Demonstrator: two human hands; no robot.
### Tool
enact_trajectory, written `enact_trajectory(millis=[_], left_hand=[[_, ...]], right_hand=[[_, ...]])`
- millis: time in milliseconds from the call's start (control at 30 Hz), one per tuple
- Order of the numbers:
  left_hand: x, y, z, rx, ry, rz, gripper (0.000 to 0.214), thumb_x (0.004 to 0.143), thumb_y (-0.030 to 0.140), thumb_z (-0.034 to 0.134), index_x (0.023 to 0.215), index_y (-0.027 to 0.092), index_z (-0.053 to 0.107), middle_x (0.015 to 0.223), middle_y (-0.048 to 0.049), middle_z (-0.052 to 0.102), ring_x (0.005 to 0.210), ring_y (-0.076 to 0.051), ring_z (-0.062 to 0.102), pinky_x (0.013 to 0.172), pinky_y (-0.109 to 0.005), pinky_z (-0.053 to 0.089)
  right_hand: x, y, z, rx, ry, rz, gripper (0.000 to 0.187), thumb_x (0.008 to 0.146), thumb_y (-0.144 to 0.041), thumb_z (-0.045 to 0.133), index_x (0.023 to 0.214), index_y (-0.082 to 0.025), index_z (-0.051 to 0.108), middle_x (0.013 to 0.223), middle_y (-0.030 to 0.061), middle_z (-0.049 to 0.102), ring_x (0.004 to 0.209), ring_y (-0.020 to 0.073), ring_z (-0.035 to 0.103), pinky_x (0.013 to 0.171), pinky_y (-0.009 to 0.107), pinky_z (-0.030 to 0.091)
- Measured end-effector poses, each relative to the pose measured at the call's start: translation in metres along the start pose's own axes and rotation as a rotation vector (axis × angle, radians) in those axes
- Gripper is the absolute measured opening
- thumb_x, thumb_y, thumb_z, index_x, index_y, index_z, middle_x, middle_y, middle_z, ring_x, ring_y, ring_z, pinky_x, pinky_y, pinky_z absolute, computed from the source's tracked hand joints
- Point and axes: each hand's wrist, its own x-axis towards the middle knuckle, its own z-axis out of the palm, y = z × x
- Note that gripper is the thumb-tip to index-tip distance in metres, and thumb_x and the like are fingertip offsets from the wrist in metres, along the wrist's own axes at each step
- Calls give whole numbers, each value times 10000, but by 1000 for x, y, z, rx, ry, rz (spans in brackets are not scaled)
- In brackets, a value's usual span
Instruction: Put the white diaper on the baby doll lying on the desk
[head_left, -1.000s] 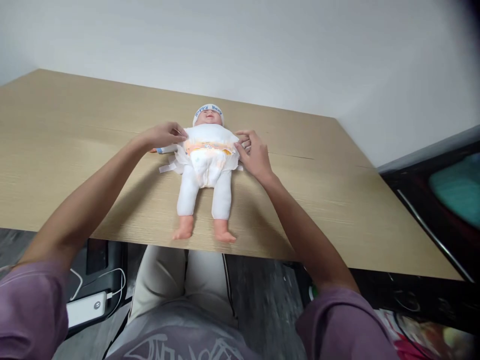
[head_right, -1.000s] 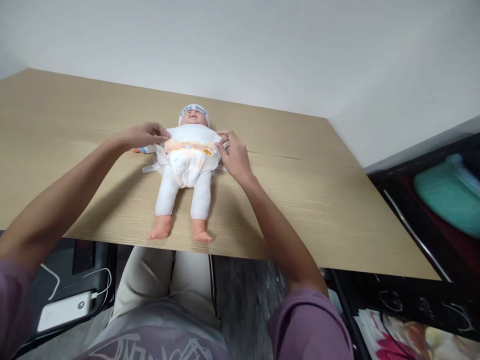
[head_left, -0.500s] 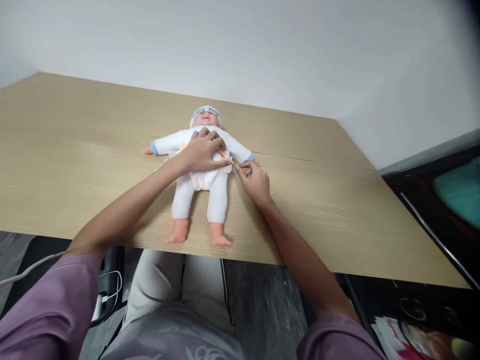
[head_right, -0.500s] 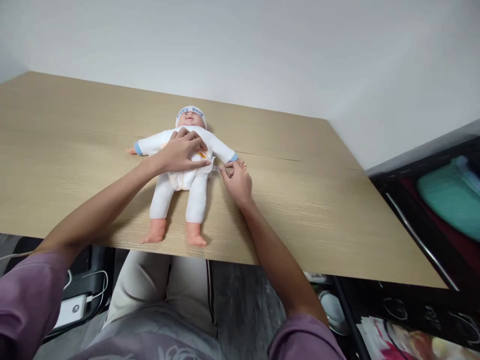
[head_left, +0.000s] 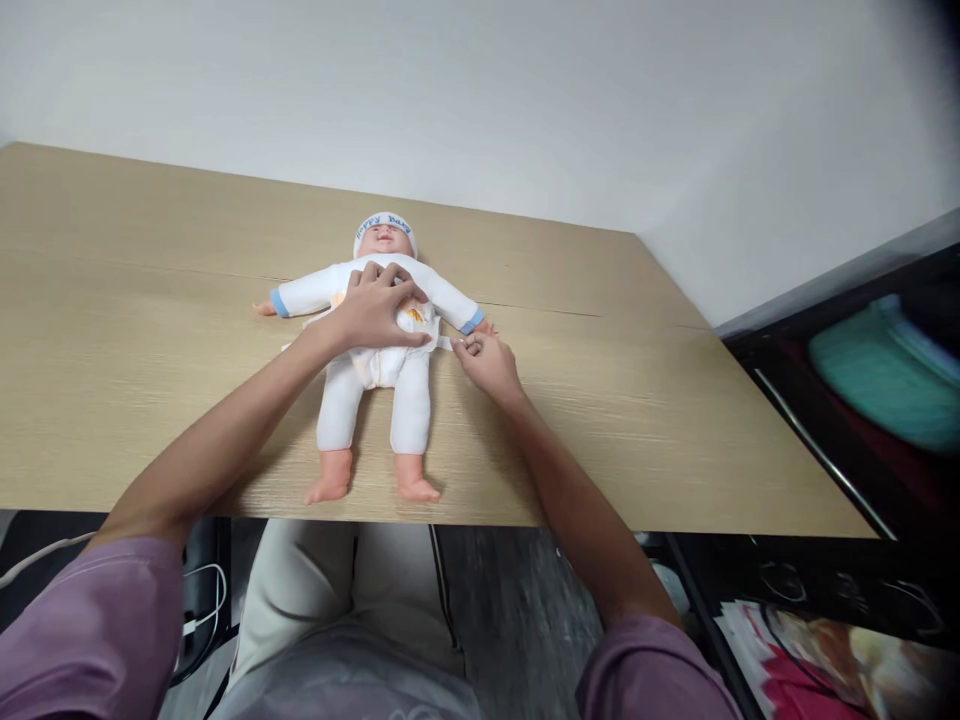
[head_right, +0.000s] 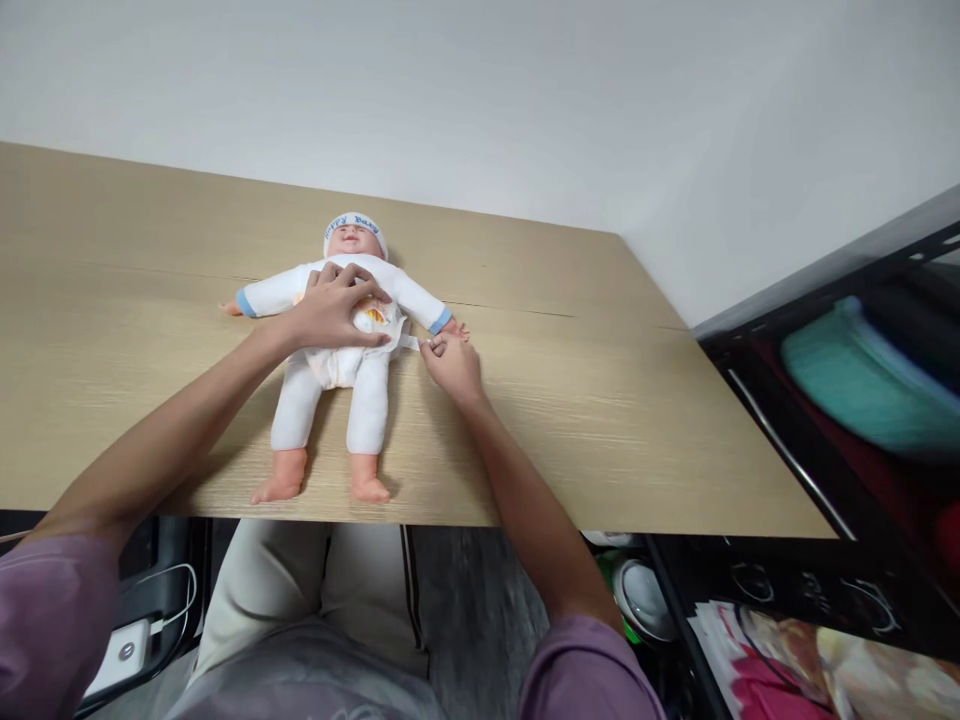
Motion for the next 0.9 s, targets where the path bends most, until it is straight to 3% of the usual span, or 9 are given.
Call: enact_trajectory(millis=[133, 233, 433, 600, 700, 900], left_hand=[[1, -3, 2, 4, 14, -6, 773, 805, 677, 908, 1480, 330, 760, 1579, -150, 611, 1450, -513, 483, 1239, -686, 351], [2, -6, 4, -10, 11, -13, 792, 796, 710, 907, 1490, 355, 762, 1578, -142, 616, 1457, -510, 481, 1247, -685, 336], [2, -8, 3, -46, 5, -15, 824, 793, 740, 891, 1505, 348, 754, 1550, -138, 619, 1450, -493, 481, 1254, -674, 330], [3, -8, 7, -9, 20, -8, 766, 785, 694, 890, 1440, 319, 762, 1555, -158, 622, 1400, -492, 496, 1198, -666, 374], [3, -8, 11, 13, 48, 8, 676, 775, 605, 890, 1366, 296, 778, 1529, -154, 645, 1339, -470, 526, 1146, -635, 413], [0, -6, 11, 16, 67, 15, 671, 774, 587, 889, 1374, 306, 787, 1491, -151, 661, 1310, -459, 543, 1127, -617, 427]], right_hand=[[2, 4, -11, 288, -69, -134, 525, 926, -756, 650, 725, -276, 576, 653, -12, 613, 648, 198, 562, 666, 330, 455], [5, -2, -20, 437, -40, -203, 576, 905, -819, 656, 746, -274, 554, 659, -30, 560, 629, 171, 501, 624, 310, 405], [17, -48, -14, 408, 37, -329, 467, 1006, -656, 642, 766, -272, 530, 705, -34, 534, 664, 168, 506, 677, 329, 424], [26, -81, 6, 441, -94, -355, 423, 993, -647, 625, 799, -278, 553, 744, -20, 601, 713, 188, 570, 710, 341, 474], [25, -87, 14, 410, -129, -353, 430, 994, -659, 623, 805, -279, 557, 771, -5, 637, 776, 205, 598, 728, 342, 493], [12, -84, 18, 430, -65, -356, 485, 1038, -745, 589, 887, -284, 599, 838, 19, 679, 817, 228, 637, 783, 364, 557]])
